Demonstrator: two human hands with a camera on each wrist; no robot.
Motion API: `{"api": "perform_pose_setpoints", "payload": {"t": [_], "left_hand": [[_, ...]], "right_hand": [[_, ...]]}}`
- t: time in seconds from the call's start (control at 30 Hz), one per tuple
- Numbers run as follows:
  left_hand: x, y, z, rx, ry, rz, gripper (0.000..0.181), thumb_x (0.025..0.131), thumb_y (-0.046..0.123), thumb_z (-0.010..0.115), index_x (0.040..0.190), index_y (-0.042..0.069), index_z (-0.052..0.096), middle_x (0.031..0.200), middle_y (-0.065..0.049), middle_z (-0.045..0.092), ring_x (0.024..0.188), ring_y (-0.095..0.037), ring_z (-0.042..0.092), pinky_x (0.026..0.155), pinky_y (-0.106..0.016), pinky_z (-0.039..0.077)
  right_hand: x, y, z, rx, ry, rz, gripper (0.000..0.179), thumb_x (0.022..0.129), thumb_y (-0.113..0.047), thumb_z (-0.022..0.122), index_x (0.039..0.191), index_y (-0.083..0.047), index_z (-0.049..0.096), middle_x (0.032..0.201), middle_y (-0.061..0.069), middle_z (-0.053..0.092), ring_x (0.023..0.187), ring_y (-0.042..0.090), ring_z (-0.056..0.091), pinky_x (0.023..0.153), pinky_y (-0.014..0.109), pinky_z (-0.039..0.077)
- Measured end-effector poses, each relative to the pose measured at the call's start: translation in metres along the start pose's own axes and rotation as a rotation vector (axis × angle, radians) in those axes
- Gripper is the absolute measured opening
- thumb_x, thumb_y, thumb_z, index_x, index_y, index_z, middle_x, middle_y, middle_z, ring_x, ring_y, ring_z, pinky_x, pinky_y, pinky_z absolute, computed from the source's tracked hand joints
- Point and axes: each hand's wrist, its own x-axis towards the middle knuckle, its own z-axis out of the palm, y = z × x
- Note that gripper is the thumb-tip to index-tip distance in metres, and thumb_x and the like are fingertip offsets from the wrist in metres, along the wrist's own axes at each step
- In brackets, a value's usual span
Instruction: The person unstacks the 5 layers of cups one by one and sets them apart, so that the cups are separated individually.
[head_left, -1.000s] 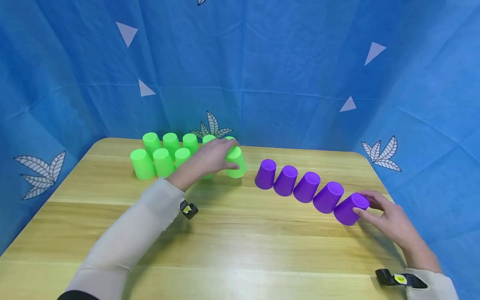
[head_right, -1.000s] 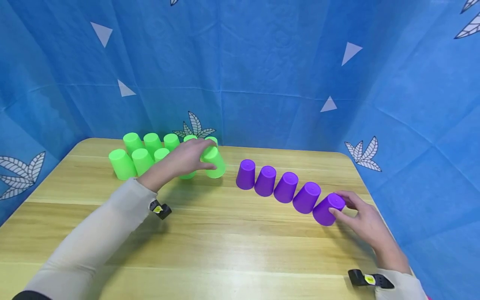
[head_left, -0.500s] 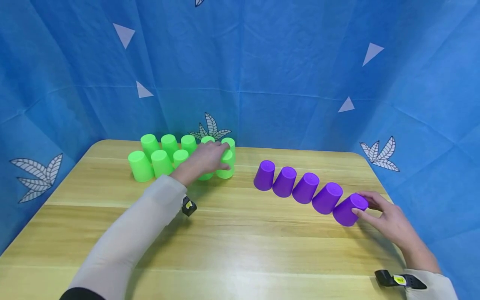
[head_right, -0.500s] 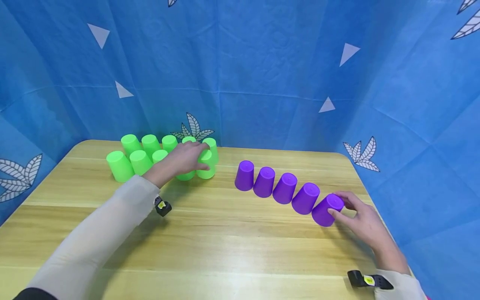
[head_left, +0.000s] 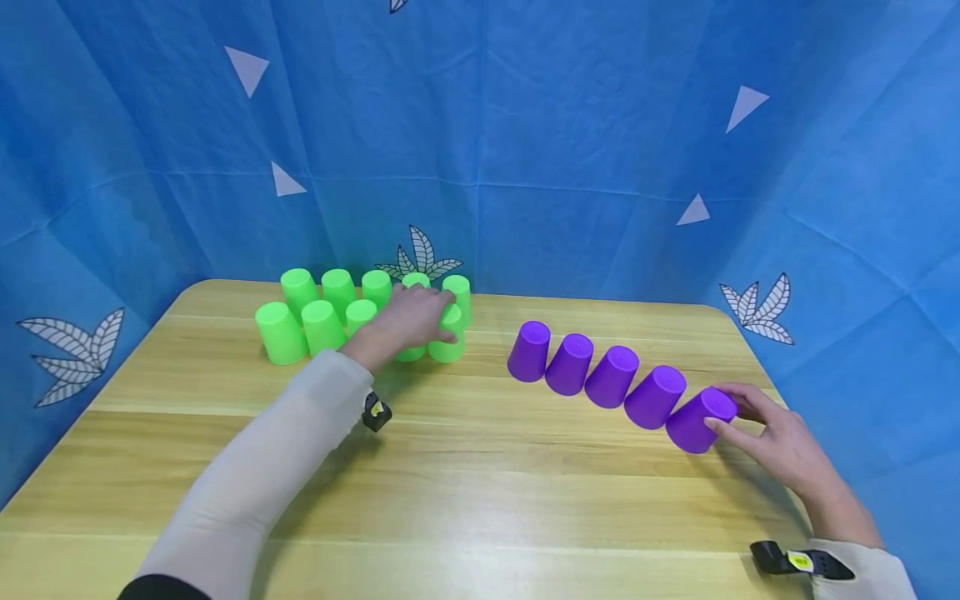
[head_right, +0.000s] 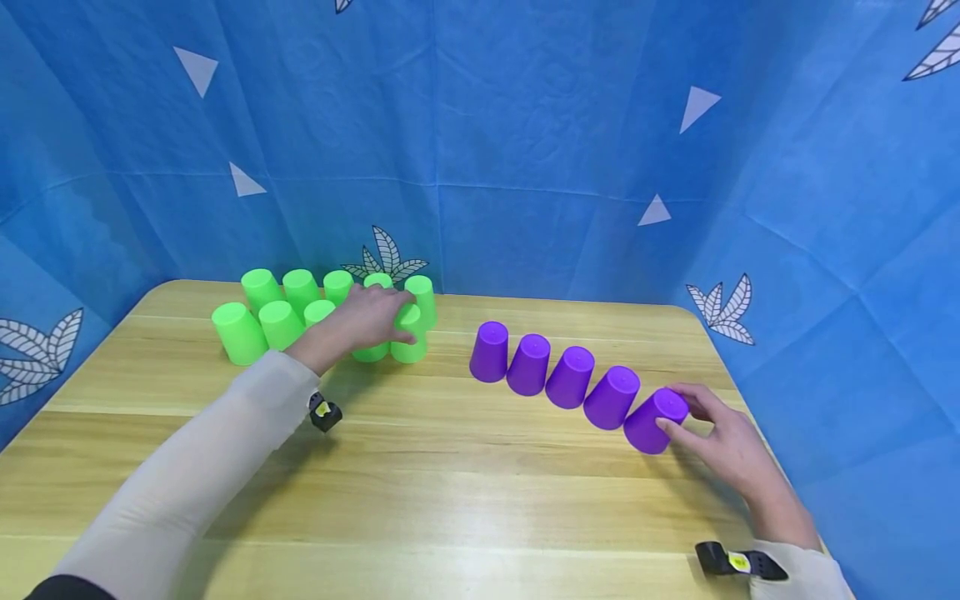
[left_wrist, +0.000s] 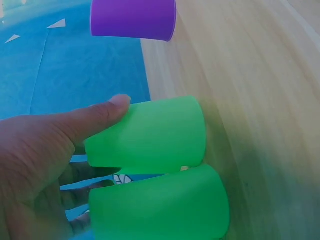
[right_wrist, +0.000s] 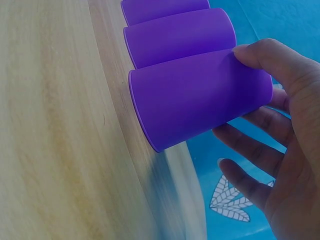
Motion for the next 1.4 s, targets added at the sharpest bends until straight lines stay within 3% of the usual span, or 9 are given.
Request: {"api": "perform_pose_setpoints", "payload": {"t": [0.17,0.37,0.57,0.73,0.93,1.13,1.4], "left_hand": [[-0.001,0.008,-0.008,0.009,0.099,0.02,0.069,0.087,0.058,0.066,0.138,0.013,0.053,0.139,-0.011,0.052,0.127,-0.035,0.047,0.103,-0.058,0.033],[0.001,0.035,-0.01,0.002,0.215,0.167,0.061,0.093,0.054,0.059,0.135,0.01,0.057,0.134,-0.009,0.056,0.126,-0.031,0.05,0.104,-0.05,0.037],[0.013,0.067,0.002,-0.033,0.166,0.258,0.064,0.094,0.054,0.058,0.14,0.01,0.052,0.137,-0.009,0.055,0.127,-0.028,0.049,0.108,-0.042,0.036],[0.027,0.089,0.016,-0.078,0.119,0.272,0.066,0.093,0.052,0.061,0.142,0.009,0.049,0.139,-0.01,0.054,0.13,-0.028,0.047,0.11,-0.042,0.033],[0.03,0.099,0.028,-0.104,0.135,0.263,0.057,0.093,0.043,0.066,0.137,0.01,0.055,0.126,-0.008,0.061,0.114,-0.024,0.058,0.097,-0.041,0.045],[0.006,0.086,0.029,-0.203,0.203,0.23,0.056,0.089,0.045,0.07,0.131,0.01,0.06,0.119,-0.007,0.064,0.108,-0.023,0.061,0.093,-0.042,0.046],[-0.061,0.058,0.016,-0.354,0.261,0.171,0.055,0.088,0.045,0.071,0.13,0.011,0.061,0.116,-0.002,0.065,0.106,-0.02,0.06,0.095,-0.043,0.042]], "right_hand": [[0.0,0.001,0.0,-0.005,-0.002,0.005,0.05,0.088,-0.026,0.075,0.131,-0.009,0.056,0.117,0.017,0.066,0.093,-0.023,0.041,0.07,0.027,0.048],[0.001,0.0,-0.001,-0.008,-0.003,0.002,0.049,0.088,-0.026,0.076,0.13,-0.009,0.057,0.117,0.019,0.066,0.093,-0.023,0.04,0.07,0.027,0.047],[0.0,0.0,0.0,-0.008,0.007,-0.009,0.049,0.087,-0.025,0.076,0.129,-0.009,0.057,0.116,0.018,0.066,0.093,-0.023,0.041,0.071,0.027,0.047],[-0.001,0.001,0.001,-0.009,0.01,-0.007,0.049,0.087,-0.025,0.076,0.129,-0.009,0.057,0.116,0.017,0.067,0.093,-0.023,0.041,0.07,0.028,0.047],[0.0,0.0,0.003,-0.004,0.002,-0.01,0.05,0.088,-0.026,0.075,0.13,-0.007,0.057,0.115,0.018,0.067,0.092,-0.022,0.041,0.073,0.038,0.047],[0.003,-0.002,0.004,-0.004,0.006,-0.029,0.049,0.088,-0.025,0.075,0.129,-0.006,0.057,0.116,0.019,0.066,0.093,-0.022,0.041,0.072,0.033,0.048],[0.0,0.001,0.003,0.012,0.001,-0.012,0.049,0.088,-0.024,0.075,0.13,-0.007,0.056,0.117,0.019,0.065,0.093,-0.022,0.042,0.073,0.023,0.047]]}}
